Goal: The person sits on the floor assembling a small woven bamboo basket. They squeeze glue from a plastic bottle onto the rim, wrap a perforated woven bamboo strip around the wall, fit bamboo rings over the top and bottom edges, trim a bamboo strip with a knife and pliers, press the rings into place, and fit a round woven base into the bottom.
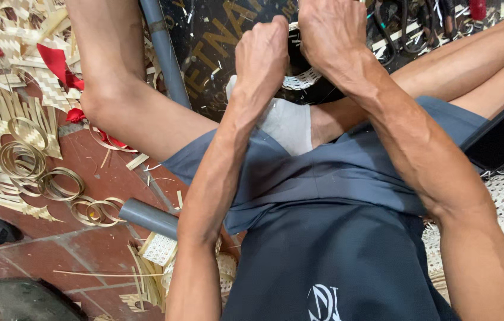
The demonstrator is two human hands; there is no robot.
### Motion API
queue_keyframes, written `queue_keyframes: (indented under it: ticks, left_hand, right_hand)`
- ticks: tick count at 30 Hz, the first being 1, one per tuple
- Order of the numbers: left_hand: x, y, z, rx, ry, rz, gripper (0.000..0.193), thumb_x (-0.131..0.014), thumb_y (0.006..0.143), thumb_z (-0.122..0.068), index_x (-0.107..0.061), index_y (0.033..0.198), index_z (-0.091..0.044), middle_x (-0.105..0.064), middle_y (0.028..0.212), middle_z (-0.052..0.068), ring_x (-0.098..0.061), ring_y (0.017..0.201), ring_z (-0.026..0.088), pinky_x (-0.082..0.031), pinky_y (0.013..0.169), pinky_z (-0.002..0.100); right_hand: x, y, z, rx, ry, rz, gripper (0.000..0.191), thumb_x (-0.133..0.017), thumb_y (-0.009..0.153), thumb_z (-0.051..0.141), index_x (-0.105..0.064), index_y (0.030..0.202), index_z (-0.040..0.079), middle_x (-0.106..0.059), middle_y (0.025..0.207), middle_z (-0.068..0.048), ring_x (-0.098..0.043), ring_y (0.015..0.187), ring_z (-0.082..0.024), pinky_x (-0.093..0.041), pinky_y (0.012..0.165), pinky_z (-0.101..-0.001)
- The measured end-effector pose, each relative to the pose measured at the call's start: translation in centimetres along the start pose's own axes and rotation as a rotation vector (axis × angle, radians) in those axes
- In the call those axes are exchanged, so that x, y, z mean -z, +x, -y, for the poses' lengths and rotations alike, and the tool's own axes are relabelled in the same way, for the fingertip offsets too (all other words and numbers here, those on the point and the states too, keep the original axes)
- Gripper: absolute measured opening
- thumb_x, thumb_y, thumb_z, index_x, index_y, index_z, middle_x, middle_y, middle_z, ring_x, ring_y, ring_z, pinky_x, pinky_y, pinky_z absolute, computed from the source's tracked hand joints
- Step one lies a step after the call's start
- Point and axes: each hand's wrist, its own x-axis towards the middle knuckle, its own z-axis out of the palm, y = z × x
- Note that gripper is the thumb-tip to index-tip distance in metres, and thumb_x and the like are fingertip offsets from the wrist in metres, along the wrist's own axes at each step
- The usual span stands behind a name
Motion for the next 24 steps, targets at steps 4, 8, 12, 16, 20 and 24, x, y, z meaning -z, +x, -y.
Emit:
queue_keyframes:
  ticks: [4,8,12,16,20,24]
  left_hand:
    - [0.3,0.0,-0.1,0.005,0.004,-0.01,0.003,-0.06,0.085,0.0,-0.06,0.088,0.0,-0.069,0.076,0.026,-0.07,0.074,0.047,-0.056,0.061,0.055]
    - [0.3,0.0,-0.8,0.04,0.036,0.034,0.002,-0.06,0.086,0.0,-0.06,0.087,0.001,-0.069,0.077,0.027,-0.071,0.076,0.046,-0.056,0.062,0.054]
    - [0.7,0.1,-1.1,0.048,0.003,0.021,0.003,-0.06,0.087,-0.001,-0.062,0.089,0.001,-0.07,0.078,0.027,-0.071,0.076,0.047,-0.056,0.063,0.054]
    - [1.2,0.3,-0.9,0.017,0.018,0.063,0.006,-0.06,0.085,-0.004,-0.062,0.088,0.001,-0.069,0.078,0.028,-0.071,0.077,0.047,-0.057,0.063,0.053]
    - [0.8,0.3,-0.7,0.012,0.047,0.075,0.007,-0.059,0.089,-0.004,-0.062,0.087,0.001,-0.07,0.079,0.027,-0.072,0.077,0.046,-0.057,0.064,0.054]
    - [0.0,0.3,-0.5,0.027,0.048,0.044,0.008,-0.058,0.088,-0.005,-0.062,0.088,0.001,-0.07,0.078,0.026,-0.071,0.075,0.046,-0.057,0.062,0.054]
  right_hand:
    - [-0.2,0.1,-0.2,-0.034,-0.004,0.045,0.023,-0.074,0.071,0.007,-0.072,0.093,0.0,-0.069,0.083,-0.02,-0.069,0.075,-0.038,-0.051,0.057,-0.0482]
    - [-0.1,-0.1,0.2,-0.023,-0.041,0.028,0.016,-0.078,0.073,0.014,-0.075,0.085,0.003,-0.069,0.083,-0.019,-0.07,0.075,-0.036,-0.052,0.058,-0.0478]
    - [0.4,0.3,0.8,-0.067,-0.038,0.073,0.017,-0.076,0.074,0.015,-0.075,0.085,0.003,-0.069,0.082,-0.017,-0.07,0.073,-0.036,-0.052,0.055,-0.0476]
    - [1.0,0.5,0.9,-0.051,-0.037,0.03,0.014,-0.075,0.076,0.018,-0.074,0.08,0.005,-0.069,0.08,-0.017,-0.07,0.07,-0.034,-0.051,0.054,-0.0468]
    - [1.6,0.2,0.6,0.091,-0.09,-0.062,0.011,-0.074,0.079,0.016,-0.072,0.078,0.005,-0.068,0.079,-0.013,-0.069,0.075,-0.031,-0.051,0.06,-0.0448]
    - [2.0,0.2,0.1,0.135,-0.114,-0.026,0.007,-0.07,0.078,0.012,-0.073,0.081,0.006,-0.066,0.071,-0.012,-0.067,0.068,-0.028,-0.049,0.057,-0.042]
